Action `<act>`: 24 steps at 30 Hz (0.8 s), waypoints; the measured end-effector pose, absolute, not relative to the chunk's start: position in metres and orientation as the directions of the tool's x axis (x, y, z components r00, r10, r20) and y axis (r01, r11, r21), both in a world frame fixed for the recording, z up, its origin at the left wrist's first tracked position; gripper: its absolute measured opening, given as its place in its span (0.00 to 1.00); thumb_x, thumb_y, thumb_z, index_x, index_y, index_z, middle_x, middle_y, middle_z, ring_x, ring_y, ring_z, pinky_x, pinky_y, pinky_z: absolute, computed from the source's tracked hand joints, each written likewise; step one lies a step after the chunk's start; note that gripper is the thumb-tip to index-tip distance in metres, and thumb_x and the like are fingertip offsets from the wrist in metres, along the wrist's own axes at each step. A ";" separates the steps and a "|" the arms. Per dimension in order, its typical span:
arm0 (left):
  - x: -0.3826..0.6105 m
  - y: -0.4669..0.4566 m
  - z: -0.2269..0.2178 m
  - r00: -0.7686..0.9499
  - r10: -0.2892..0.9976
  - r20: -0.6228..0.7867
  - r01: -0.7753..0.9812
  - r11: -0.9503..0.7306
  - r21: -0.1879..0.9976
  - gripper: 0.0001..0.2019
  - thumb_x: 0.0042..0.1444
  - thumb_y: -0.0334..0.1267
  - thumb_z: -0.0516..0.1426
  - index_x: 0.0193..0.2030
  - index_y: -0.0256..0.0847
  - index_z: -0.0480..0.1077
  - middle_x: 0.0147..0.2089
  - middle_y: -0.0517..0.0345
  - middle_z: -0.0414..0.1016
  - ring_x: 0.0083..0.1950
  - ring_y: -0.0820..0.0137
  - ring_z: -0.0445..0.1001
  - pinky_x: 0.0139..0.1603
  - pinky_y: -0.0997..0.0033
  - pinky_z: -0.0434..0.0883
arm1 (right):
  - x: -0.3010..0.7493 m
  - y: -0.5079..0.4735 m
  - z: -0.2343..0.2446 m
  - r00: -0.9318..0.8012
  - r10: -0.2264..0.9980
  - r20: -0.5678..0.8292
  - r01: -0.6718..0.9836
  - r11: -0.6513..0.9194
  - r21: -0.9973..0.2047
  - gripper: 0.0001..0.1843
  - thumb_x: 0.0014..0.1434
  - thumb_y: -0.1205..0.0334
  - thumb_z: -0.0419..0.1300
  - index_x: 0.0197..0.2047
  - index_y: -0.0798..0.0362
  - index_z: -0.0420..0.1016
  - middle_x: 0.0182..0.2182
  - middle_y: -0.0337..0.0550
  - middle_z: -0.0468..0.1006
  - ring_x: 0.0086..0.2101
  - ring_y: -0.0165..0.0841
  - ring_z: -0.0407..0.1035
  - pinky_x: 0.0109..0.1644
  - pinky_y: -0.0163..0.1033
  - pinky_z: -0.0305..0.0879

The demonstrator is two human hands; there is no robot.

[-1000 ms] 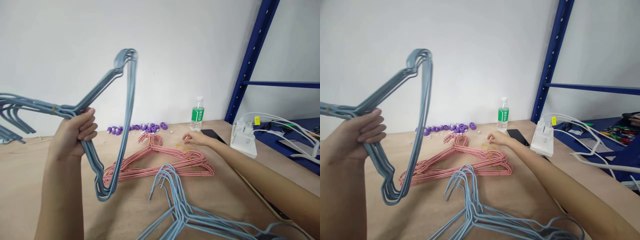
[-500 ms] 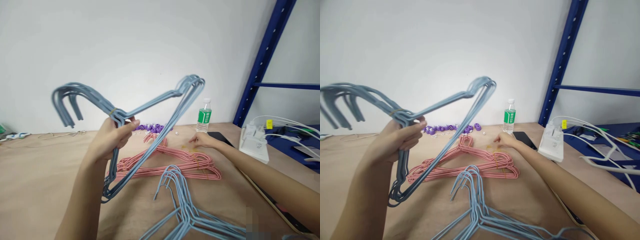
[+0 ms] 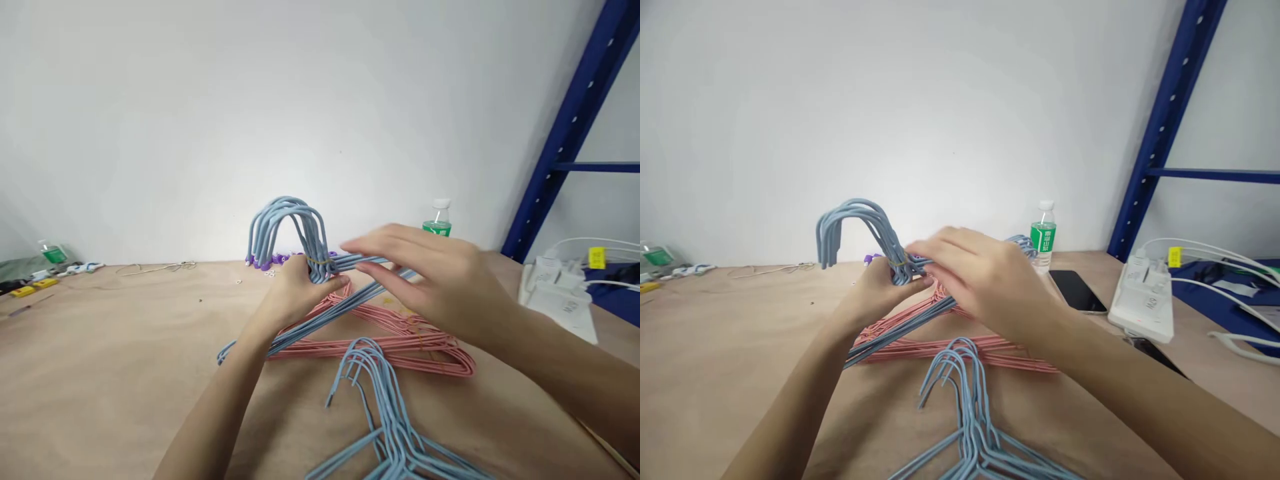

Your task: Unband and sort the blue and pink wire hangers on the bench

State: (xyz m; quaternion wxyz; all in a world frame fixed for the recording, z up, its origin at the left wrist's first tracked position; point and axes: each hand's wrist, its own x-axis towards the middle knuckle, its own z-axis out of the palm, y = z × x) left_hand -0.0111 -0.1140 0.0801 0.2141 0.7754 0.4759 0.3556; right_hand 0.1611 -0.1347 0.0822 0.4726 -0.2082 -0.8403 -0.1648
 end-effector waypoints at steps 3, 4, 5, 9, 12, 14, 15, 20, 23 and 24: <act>-0.011 -0.117 0.078 0.355 0.870 0.343 0.577 -0.492 0.651 0.09 0.47 0.42 0.58 0.32 0.39 0.68 0.31 0.59 0.74 0.35 0.67 0.71 0.34 0.70 0.67 | 0.151 -0.108 0.086 -0.532 0.111 0.839 0.361 0.927 0.106 0.08 0.58 0.72 0.51 0.35 0.55 0.71 0.34 0.43 0.75 0.37 0.30 0.70 0.38 0.36 0.68; -0.011 -0.119 0.078 0.374 0.862 0.342 0.575 -0.505 0.643 0.10 0.47 0.42 0.59 0.33 0.39 0.68 0.32 0.60 0.73 0.35 0.68 0.71 0.34 0.70 0.67 | 0.151 -0.101 0.086 -0.551 0.079 0.831 0.306 0.945 0.113 0.08 0.59 0.71 0.51 0.34 0.55 0.71 0.33 0.43 0.75 0.36 0.29 0.69 0.38 0.35 0.68; -0.011 -0.120 0.079 0.388 0.856 0.343 0.578 -0.515 0.632 0.11 0.47 0.42 0.59 0.34 0.39 0.67 0.32 0.60 0.73 0.35 0.68 0.70 0.34 0.70 0.67 | 0.152 -0.095 0.086 -0.567 0.044 0.823 0.265 0.955 0.132 0.08 0.59 0.71 0.51 0.33 0.56 0.70 0.33 0.43 0.74 0.36 0.29 0.69 0.37 0.35 0.68; -0.007 -0.123 0.079 0.414 0.847 0.334 0.633 -0.531 0.563 0.14 0.48 0.47 0.58 0.34 0.38 0.66 0.32 0.58 0.71 0.35 0.67 0.69 0.33 0.69 0.66 | 0.156 -0.094 0.086 -0.568 -0.097 0.817 0.289 0.906 0.308 0.08 0.59 0.73 0.49 0.34 0.55 0.68 0.30 0.43 0.73 0.34 0.29 0.68 0.33 0.35 0.68; 0.002 -0.125 0.075 0.436 0.857 0.275 0.685 -0.514 0.516 0.17 0.47 0.52 0.57 0.30 0.38 0.65 0.28 0.57 0.70 0.31 0.66 0.68 0.30 0.68 0.65 | 0.154 -0.106 0.094 -0.368 -0.130 0.921 0.363 0.892 0.271 0.09 0.58 0.75 0.48 0.34 0.53 0.65 0.28 0.40 0.71 0.31 0.27 0.67 0.30 0.33 0.66; 0.008 -0.126 0.071 0.490 0.828 0.274 0.676 -0.559 0.480 0.17 0.47 0.52 0.58 0.32 0.38 0.65 0.30 0.56 0.71 0.32 0.65 0.68 0.31 0.67 0.66 | 0.151 -0.112 0.107 -0.206 -0.061 0.977 0.353 0.926 0.132 0.08 0.57 0.75 0.50 0.33 0.53 0.64 0.28 0.38 0.71 0.28 0.25 0.66 0.27 0.30 0.63; 0.011 -0.126 0.069 0.514 0.806 0.294 0.664 -0.591 0.459 0.17 0.46 0.51 0.59 0.33 0.38 0.66 0.32 0.55 0.71 0.33 0.65 0.68 0.33 0.67 0.66 | 0.150 -0.114 0.115 -0.191 -0.007 0.982 0.336 0.939 0.072 0.07 0.56 0.75 0.52 0.31 0.53 0.64 0.27 0.36 0.71 0.26 0.23 0.66 0.25 0.29 0.62; 0.010 -0.126 0.069 0.484 0.813 0.323 0.688 -0.582 0.433 0.17 0.49 0.52 0.56 0.31 0.37 0.67 0.30 0.54 0.72 0.31 0.66 0.69 0.33 0.67 0.66 | 0.134 -0.112 0.161 -0.547 0.189 0.816 0.333 0.943 0.005 0.10 0.58 0.72 0.46 0.32 0.58 0.66 0.26 0.32 0.69 0.29 0.21 0.68 0.33 0.30 0.62; 0.006 -0.127 0.070 0.455 0.829 0.327 0.699 -0.559 0.445 0.19 0.49 0.54 0.55 0.31 0.37 0.68 0.29 0.55 0.72 0.32 0.66 0.69 0.34 0.66 0.67 | 0.112 -0.119 0.180 -0.852 0.136 0.506 0.227 0.966 0.123 0.07 0.54 0.73 0.51 0.31 0.59 0.69 0.25 0.32 0.70 0.30 0.23 0.68 0.36 0.31 0.63; 0.005 -0.128 0.070 0.443 0.833 0.332 0.703 -0.552 0.447 0.19 0.49 0.54 0.55 0.31 0.37 0.68 0.29 0.55 0.72 0.32 0.66 0.70 0.34 0.66 0.68 | 0.103 -0.123 0.185 -0.921 0.127 0.368 0.203 0.964 0.175 0.05 0.51 0.73 0.54 0.30 0.58 0.70 0.22 0.31 0.69 0.29 0.24 0.68 0.36 0.31 0.63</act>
